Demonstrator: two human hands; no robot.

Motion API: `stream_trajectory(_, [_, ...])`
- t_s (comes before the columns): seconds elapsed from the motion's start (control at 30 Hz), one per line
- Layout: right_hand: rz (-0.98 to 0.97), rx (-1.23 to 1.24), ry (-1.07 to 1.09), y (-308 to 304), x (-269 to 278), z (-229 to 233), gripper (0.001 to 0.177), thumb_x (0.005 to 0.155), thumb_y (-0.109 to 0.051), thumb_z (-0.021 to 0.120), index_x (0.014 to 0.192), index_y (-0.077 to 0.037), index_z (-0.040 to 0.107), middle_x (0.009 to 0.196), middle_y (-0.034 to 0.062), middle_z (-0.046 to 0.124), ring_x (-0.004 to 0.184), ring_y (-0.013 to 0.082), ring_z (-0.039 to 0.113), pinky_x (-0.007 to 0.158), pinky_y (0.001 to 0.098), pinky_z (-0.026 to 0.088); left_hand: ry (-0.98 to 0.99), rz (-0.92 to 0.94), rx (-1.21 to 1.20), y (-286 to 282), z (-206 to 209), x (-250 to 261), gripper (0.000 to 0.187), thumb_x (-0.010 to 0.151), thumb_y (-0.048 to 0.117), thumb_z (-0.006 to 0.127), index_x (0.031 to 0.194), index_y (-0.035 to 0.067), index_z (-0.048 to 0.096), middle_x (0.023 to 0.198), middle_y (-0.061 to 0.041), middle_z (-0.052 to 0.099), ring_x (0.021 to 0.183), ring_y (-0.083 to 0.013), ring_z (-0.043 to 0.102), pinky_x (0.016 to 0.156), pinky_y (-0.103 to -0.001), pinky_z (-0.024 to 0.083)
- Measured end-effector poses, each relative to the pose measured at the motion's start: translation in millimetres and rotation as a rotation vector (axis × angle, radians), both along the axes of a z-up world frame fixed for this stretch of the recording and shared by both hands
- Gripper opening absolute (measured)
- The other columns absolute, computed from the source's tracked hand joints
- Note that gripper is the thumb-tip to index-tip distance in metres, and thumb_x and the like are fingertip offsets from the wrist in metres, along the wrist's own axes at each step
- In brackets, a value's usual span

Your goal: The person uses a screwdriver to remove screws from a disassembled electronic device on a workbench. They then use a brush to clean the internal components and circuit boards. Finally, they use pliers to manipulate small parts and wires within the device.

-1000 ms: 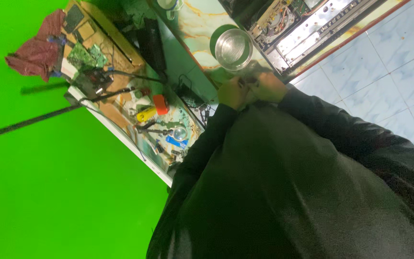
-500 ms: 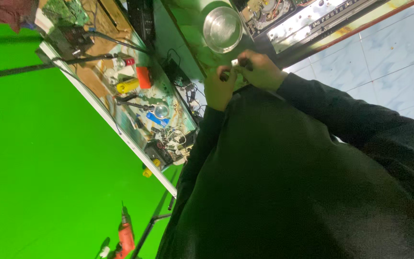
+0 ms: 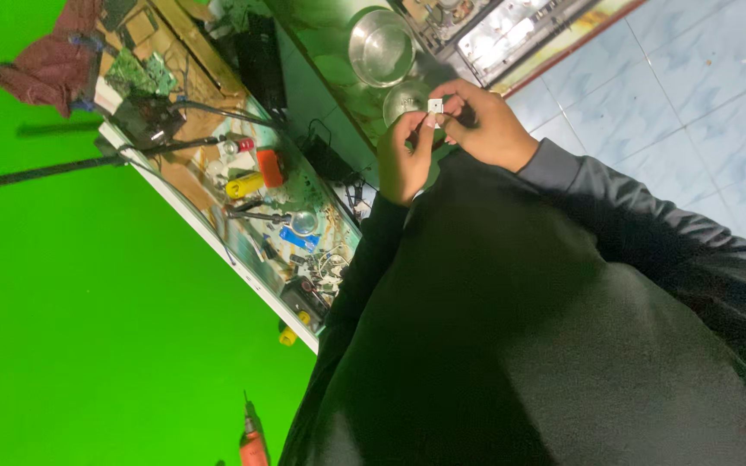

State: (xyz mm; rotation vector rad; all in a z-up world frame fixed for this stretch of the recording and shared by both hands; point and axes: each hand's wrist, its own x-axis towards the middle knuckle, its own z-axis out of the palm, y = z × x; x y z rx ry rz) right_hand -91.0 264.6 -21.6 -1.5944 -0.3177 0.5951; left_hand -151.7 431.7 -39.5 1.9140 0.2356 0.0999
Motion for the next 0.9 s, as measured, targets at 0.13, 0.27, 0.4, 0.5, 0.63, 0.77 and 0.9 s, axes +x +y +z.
stream_trajectory(0.13, [-0.1,-0.023,-0.022,-21,-25,14,0.03,0.102,-0.005,0.066,0.131,-0.004,0.062,0.094,0.0032,0.067,0.08,0.0091,0.065,0.073,0.0258,0.054,-0.029,-0.084,-0.078,-16,2,-11,0.012,0.102,0.014,0.067,0.102,0.002,0.069,0.083,0.0,0.069,0.07,-0.0051,0.055,0.064,-0.024,0.046])
stream_trajectory(0.27, [-0.168,0.041,-0.055,-50,-42,16,0.031,0.107,-0.006,0.064,0.138,-0.005,0.061,0.1,0.0017,0.068,0.082,0.0083,0.063,0.076,0.0247,0.053,0.041,-0.143,-0.166,-36,7,-13,0.013,0.102,0.014,0.069,0.101,0.002,0.071,0.081,0.001,0.066,0.07,-0.0036,0.049,0.063,-0.023,0.041])
stream_trajectory(0.4, [-0.199,0.151,-0.041,-81,-49,15,0.039,0.106,-0.004,0.06,0.145,-0.005,0.06,0.104,0.0013,0.066,0.087,0.0074,0.063,0.08,0.0244,0.053,0.052,-0.194,-0.199,-64,18,-4,0.015,0.103,0.017,0.069,0.101,0.002,0.071,0.081,0.002,0.067,0.071,-0.0034,0.051,0.064,-0.023,0.042])
stream_trajectory(0.5, [-0.219,0.211,-0.044,-108,-43,15,0.036,0.11,-0.006,0.061,0.146,-0.003,0.058,0.107,0.0007,0.068,0.089,0.0064,0.061,0.082,0.024,0.053,0.043,-0.224,-0.16,-86,29,7,0.018,0.102,0.02,0.069,0.103,0.002,0.072,0.084,0.002,0.071,0.074,-0.0049,0.056,0.067,-0.024,0.046])
stream_trajectory(0.63, [-0.23,0.108,-0.085,-153,-38,12,0.033,0.11,-0.007,0.066,0.142,0.0,0.063,0.1,0.0001,0.064,0.088,0.0051,0.057,0.081,0.023,0.049,-0.016,-0.269,-0.172,-126,29,21,0.024,0.102,0.023,0.069,0.111,0.002,0.076,0.084,0.001,0.072,0.075,-0.0069,0.059,0.068,-0.025,0.047])
stream_trajectory(0.77, [-0.27,0.185,-0.137,-207,-23,7,0.028,0.108,-0.008,0.074,0.135,-0.001,0.069,0.101,-0.0017,0.057,0.087,0.0046,0.052,0.078,0.0231,0.044,0.034,-0.308,-0.139,-177,15,38,0.028,0.1,0.026,0.069,0.112,0.002,0.077,0.081,0.0,0.068,0.072,-0.0074,0.058,0.063,-0.026,0.044])
stream_trajectory(0.9, [-0.325,-0.019,-0.434,-265,-10,14,0.02,0.105,-0.003,0.08,0.123,-0.001,0.072,0.1,0.0033,0.058,0.084,0.0093,0.056,0.078,0.0267,0.049,0.112,-0.3,-0.208,-236,0,48,0.033,0.108,0.029,0.059,0.121,0.003,0.075,0.085,-0.001,0.068,0.08,-0.0073,0.058,0.069,-0.026,0.045])
